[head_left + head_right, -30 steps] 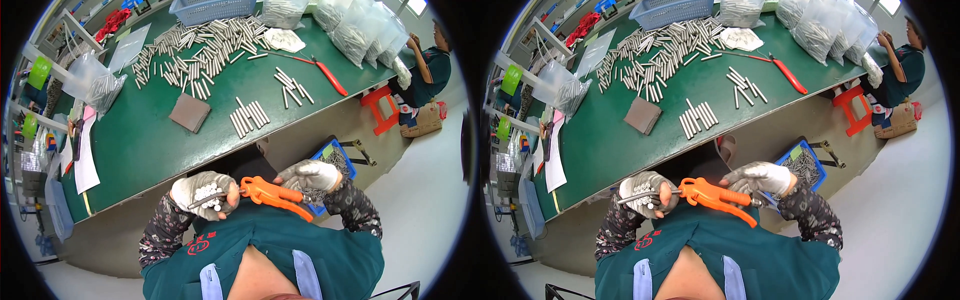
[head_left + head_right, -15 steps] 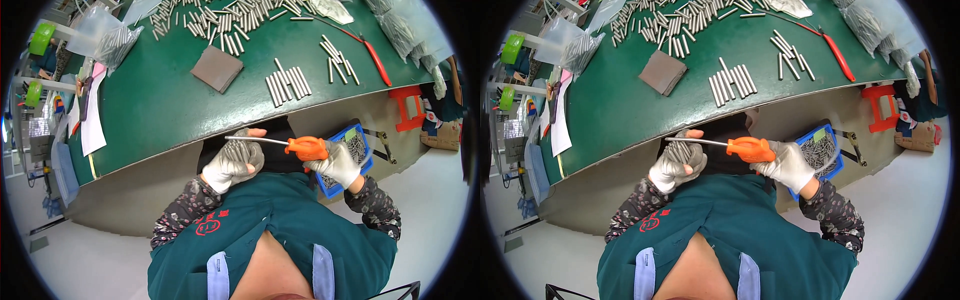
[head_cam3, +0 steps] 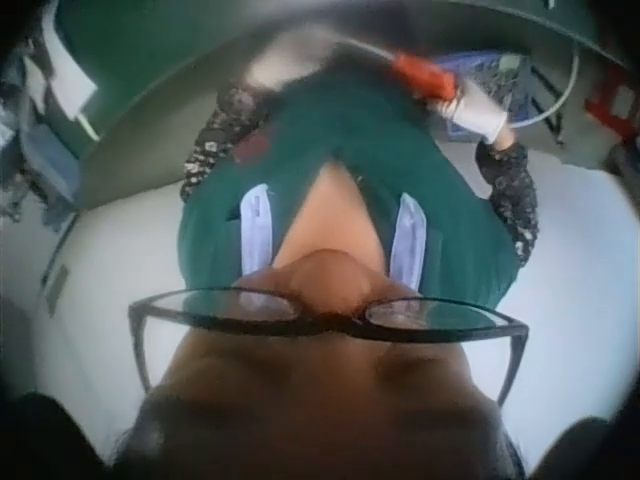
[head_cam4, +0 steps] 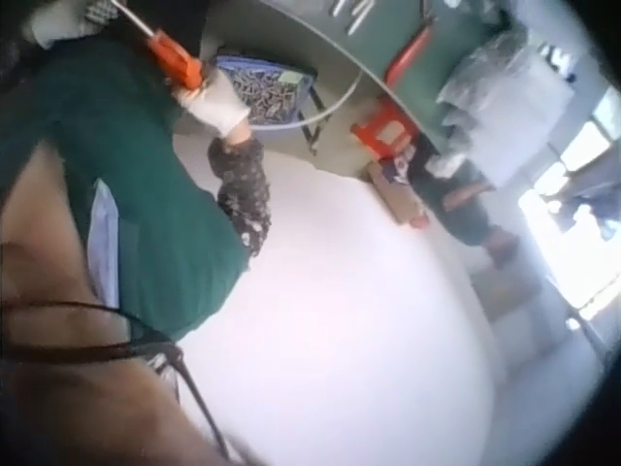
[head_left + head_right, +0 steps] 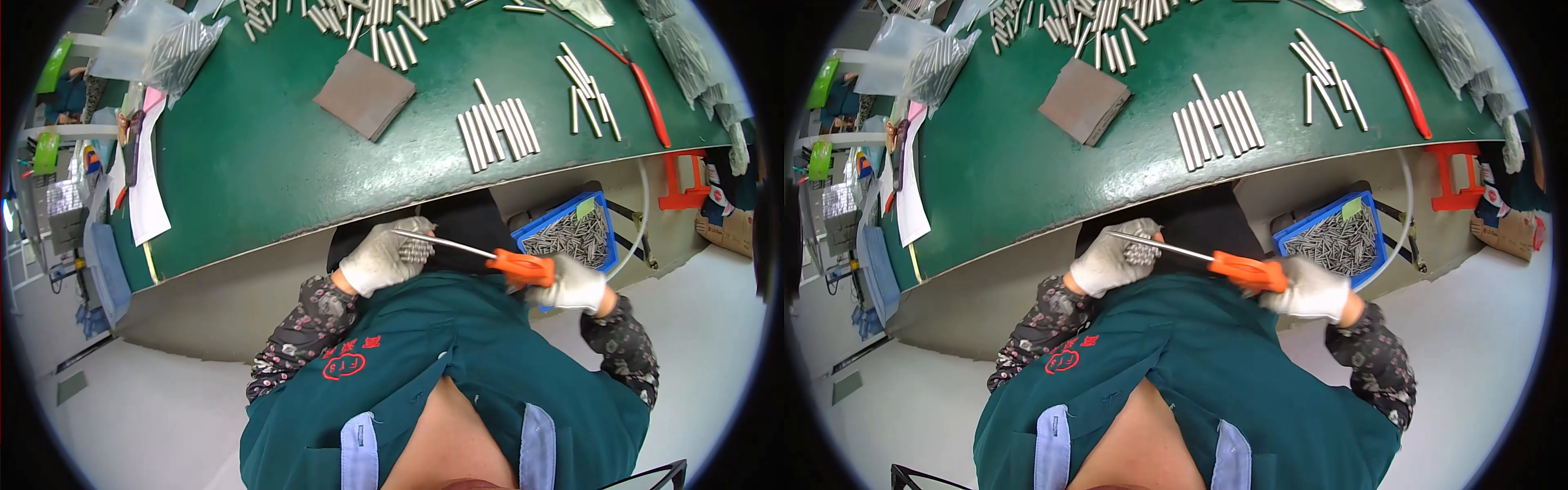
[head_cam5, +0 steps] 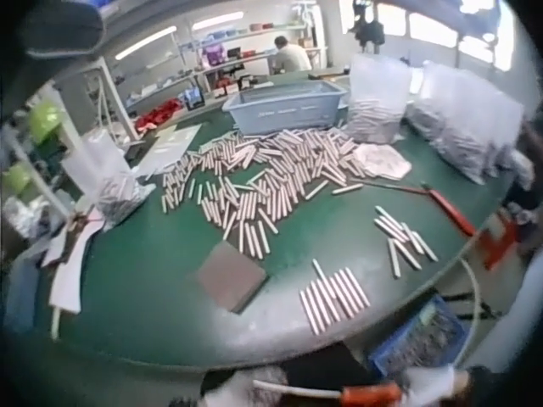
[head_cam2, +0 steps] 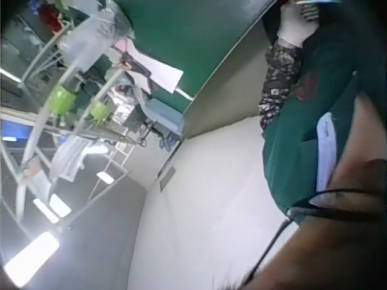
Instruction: Sanding the ends of bundles of small metal pins at a factory workbench.
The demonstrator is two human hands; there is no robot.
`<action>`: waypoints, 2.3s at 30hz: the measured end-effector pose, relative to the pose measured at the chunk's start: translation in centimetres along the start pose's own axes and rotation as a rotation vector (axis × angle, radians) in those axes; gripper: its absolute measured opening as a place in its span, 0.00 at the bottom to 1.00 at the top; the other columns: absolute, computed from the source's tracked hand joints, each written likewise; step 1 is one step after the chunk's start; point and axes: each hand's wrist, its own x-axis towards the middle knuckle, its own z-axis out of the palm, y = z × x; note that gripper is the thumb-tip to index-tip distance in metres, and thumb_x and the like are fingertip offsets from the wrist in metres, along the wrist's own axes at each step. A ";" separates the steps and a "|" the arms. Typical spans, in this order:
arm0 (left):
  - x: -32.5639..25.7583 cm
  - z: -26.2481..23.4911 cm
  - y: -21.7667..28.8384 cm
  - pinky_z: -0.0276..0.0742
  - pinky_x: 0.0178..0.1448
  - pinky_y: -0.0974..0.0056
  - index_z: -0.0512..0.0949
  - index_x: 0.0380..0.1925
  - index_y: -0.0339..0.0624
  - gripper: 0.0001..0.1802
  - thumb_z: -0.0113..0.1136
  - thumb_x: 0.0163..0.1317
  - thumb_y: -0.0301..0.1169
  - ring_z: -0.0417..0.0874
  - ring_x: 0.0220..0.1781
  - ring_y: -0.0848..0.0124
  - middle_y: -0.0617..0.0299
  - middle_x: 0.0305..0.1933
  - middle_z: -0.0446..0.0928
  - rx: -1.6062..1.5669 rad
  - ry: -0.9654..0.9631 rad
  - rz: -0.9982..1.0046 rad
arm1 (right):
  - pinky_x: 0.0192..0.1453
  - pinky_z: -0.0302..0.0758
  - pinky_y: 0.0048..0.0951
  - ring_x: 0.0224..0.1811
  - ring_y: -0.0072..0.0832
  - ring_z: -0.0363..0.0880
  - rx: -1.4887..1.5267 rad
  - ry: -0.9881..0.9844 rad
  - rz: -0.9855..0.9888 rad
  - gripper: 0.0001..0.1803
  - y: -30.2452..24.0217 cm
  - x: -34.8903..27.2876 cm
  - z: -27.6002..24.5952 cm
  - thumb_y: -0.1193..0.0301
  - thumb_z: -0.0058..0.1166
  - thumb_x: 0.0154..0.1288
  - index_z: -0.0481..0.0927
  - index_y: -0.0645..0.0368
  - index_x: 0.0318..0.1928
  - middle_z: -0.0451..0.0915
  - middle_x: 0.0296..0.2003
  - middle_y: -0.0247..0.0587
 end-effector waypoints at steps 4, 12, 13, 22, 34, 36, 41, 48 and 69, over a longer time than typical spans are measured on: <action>0.2 -2.3 -5.2 0.68 0.32 0.76 0.73 0.40 0.36 0.17 0.58 0.46 0.17 0.67 0.28 0.83 0.70 0.28 0.69 0.290 0.110 0.098 | 0.31 0.75 0.34 0.25 0.41 0.78 -0.645 0.321 0.056 0.14 -2.1 -1.5 -0.6 0.62 0.59 0.45 0.81 0.56 0.33 0.78 0.23 0.46; 0.0 -2.2 -4.7 0.67 0.32 0.76 0.73 0.36 0.37 0.15 0.59 0.46 0.17 0.68 0.27 0.83 0.70 0.27 0.69 0.329 0.091 -0.005 | 0.29 0.74 0.34 0.21 0.39 0.78 -0.706 0.345 0.132 0.16 -3.9 -0.2 0.6 0.55 0.61 0.45 0.81 0.55 0.25 0.76 0.15 0.41; 0.0 -2.1 -4.8 0.67 0.31 0.76 0.72 0.36 0.37 0.15 0.59 0.46 0.17 0.68 0.27 0.83 0.70 0.26 0.69 0.229 0.104 -0.016 | 0.29 0.74 0.34 0.21 0.39 0.78 -0.745 0.350 0.168 0.17 -4.0 0.0 0.6 0.54 0.61 0.45 0.81 0.55 0.25 0.77 0.15 0.41; -0.1 -2.1 -4.5 0.68 0.32 0.76 0.72 0.38 0.36 0.15 0.58 0.47 0.17 0.68 0.28 0.82 0.70 0.27 0.69 0.249 0.093 0.003 | 0.30 0.74 0.38 0.20 0.43 0.76 -0.900 0.414 0.197 0.22 -3.7 0.5 0.2 0.48 0.61 0.44 0.81 0.56 0.23 0.75 0.14 0.46; -0.2 -2.1 -4.9 0.69 0.33 0.76 0.72 0.41 0.34 0.18 0.57 0.47 0.16 0.69 0.28 0.82 0.69 0.28 0.70 0.283 0.070 -0.059 | 0.29 0.73 0.39 0.20 0.43 0.76 -0.919 0.427 0.176 0.24 -3.8 0.8 0.6 0.47 0.60 0.44 0.82 0.58 0.24 0.74 0.14 0.45; -0.2 -1.8 -5.2 0.69 0.32 0.76 0.72 0.39 0.34 0.16 0.58 0.47 0.17 0.69 0.28 0.82 0.68 0.28 0.70 0.288 0.130 0.029 | 0.29 0.73 0.39 0.19 0.43 0.76 -0.882 0.412 0.189 0.24 -4.5 0.7 0.7 0.47 0.60 0.44 0.81 0.58 0.23 0.75 0.14 0.45; -0.1 -2.3 -5.1 0.69 0.33 0.75 0.72 0.37 0.35 0.15 0.58 0.47 0.17 0.69 0.28 0.82 0.69 0.27 0.70 0.119 0.105 -0.047 | 0.29 0.74 0.38 0.19 0.43 0.76 -0.864 0.388 0.184 0.25 -4.1 0.6 0.7 0.46 0.60 0.45 0.81 0.58 0.22 0.75 0.13 0.45; -0.3 -2.7 -5.3 0.67 0.32 0.75 0.72 0.34 0.37 0.12 0.59 0.47 0.19 0.68 0.28 0.82 0.70 0.27 0.69 0.160 0.063 -0.054 | 0.29 0.74 0.37 0.20 0.43 0.77 -0.850 0.398 0.245 0.26 -3.4 0.3 0.5 0.45 0.61 0.43 0.81 0.59 0.22 0.75 0.13 0.47; -0.1 -2.6 -5.3 0.64 0.30 0.73 0.71 0.29 0.39 0.10 0.58 0.45 0.19 0.64 0.26 0.80 0.70 0.24 0.65 0.201 0.068 0.001 | 0.29 0.74 0.37 0.20 0.42 0.77 -0.780 0.353 0.248 0.26 -3.5 0.0 0.6 0.45 0.60 0.42 0.81 0.59 0.22 0.75 0.13 0.46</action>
